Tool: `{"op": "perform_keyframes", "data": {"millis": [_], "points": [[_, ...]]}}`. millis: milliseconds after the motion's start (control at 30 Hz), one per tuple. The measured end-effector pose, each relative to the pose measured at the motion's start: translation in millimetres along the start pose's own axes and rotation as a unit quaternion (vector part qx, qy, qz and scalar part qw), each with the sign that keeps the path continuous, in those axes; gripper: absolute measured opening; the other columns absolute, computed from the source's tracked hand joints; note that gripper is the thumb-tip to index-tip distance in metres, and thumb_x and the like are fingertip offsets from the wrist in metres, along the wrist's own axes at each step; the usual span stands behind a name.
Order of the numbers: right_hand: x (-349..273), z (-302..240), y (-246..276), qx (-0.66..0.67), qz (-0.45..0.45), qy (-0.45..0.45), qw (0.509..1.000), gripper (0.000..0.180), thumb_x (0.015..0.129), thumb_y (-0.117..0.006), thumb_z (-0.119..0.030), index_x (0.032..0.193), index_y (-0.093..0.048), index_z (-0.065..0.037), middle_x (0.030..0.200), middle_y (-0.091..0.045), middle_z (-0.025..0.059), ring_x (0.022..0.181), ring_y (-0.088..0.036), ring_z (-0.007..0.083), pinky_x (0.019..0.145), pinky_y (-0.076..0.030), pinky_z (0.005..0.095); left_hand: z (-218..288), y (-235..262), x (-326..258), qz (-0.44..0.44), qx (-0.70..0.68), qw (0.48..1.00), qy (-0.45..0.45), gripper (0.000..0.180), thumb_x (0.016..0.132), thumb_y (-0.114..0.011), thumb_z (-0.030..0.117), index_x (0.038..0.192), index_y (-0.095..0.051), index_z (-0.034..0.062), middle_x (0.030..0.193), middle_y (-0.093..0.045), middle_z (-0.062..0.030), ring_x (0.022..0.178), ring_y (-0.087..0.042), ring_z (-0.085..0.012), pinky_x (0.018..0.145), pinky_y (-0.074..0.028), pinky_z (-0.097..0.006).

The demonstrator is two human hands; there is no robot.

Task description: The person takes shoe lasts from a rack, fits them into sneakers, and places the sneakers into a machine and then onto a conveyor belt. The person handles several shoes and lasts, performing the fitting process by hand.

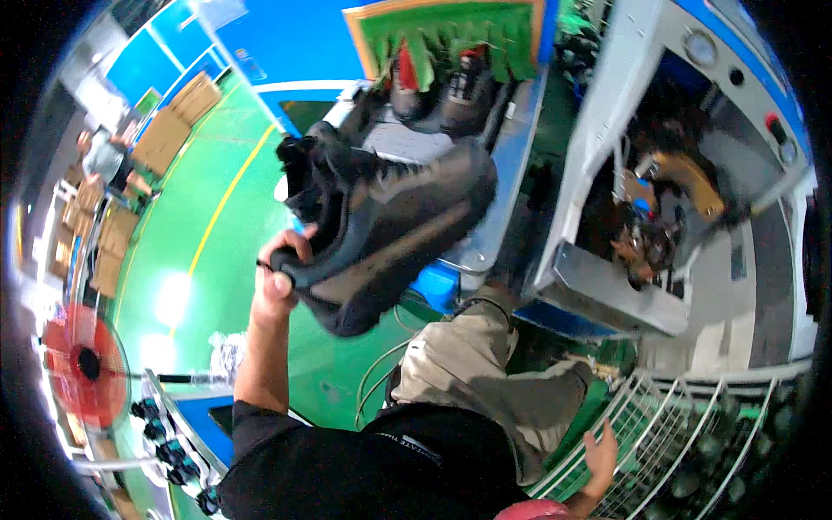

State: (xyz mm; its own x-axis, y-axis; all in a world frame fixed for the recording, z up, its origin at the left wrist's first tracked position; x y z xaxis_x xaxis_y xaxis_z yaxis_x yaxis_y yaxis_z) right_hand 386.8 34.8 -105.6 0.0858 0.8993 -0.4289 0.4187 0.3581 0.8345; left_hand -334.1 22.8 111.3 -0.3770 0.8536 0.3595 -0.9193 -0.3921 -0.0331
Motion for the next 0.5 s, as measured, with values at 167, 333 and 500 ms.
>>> {"op": "perform_keyframes", "data": {"millis": [167,333,500], "points": [[22,-40,-20,-0.025,-0.098,0.027,0.995,0.078,0.089,-0.07,-0.031,0.154,-0.037,-0.004,0.143,-0.054,0.0268,0.131,-0.055,0.0372,0.105,-0.045,0.0418,22,53,62,-0.004,0.384,0.923,-0.009,0.051,0.073,-0.074,0.047,0.093,-0.066,0.0006,0.111,-0.069,-0.0196,0.107,-0.063,-0.0293,0.106,-0.042,-0.043],[14,-58,-27,-0.03,-0.112,0.009,0.993,0.077,0.089,-0.071,-0.03,0.154,-0.037,-0.006,0.136,-0.059,0.0259,0.123,-0.061,0.0356,0.099,-0.049,0.0421,-77,84,110,-0.107,0.545,0.805,0.21,0.064,0.078,-0.072,0.058,0.111,-0.069,0.0033,0.098,-0.072,-0.0225,0.096,-0.071,-0.0342,0.083,-0.054,-0.043],[13,-45,-45,-0.057,-0.137,-0.04,0.988,0.078,0.088,-0.075,-0.027,0.153,-0.039,-0.006,0.136,-0.06,0.023,0.122,-0.061,0.0333,0.1,-0.049,0.0419,-72,43,118,-0.157,0.625,0.732,0.222,0.07,0.074,-0.072,0.069,0.116,-0.073,0.0133,0.099,-0.074,-0.0168,0.096,-0.07,-0.0359,0.084,-0.054,-0.045]]}}
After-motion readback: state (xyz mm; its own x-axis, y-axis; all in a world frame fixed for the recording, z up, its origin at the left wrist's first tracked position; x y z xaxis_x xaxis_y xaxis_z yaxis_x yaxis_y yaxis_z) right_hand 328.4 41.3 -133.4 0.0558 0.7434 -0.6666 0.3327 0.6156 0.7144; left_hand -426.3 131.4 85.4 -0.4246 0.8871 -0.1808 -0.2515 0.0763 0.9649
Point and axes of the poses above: each hand's wrist, its own x-axis towards the middle knuckle, its own y-axis out of the back of the hand, z = x × y, the point moved 8 cm from there along x, towards the middle knuckle
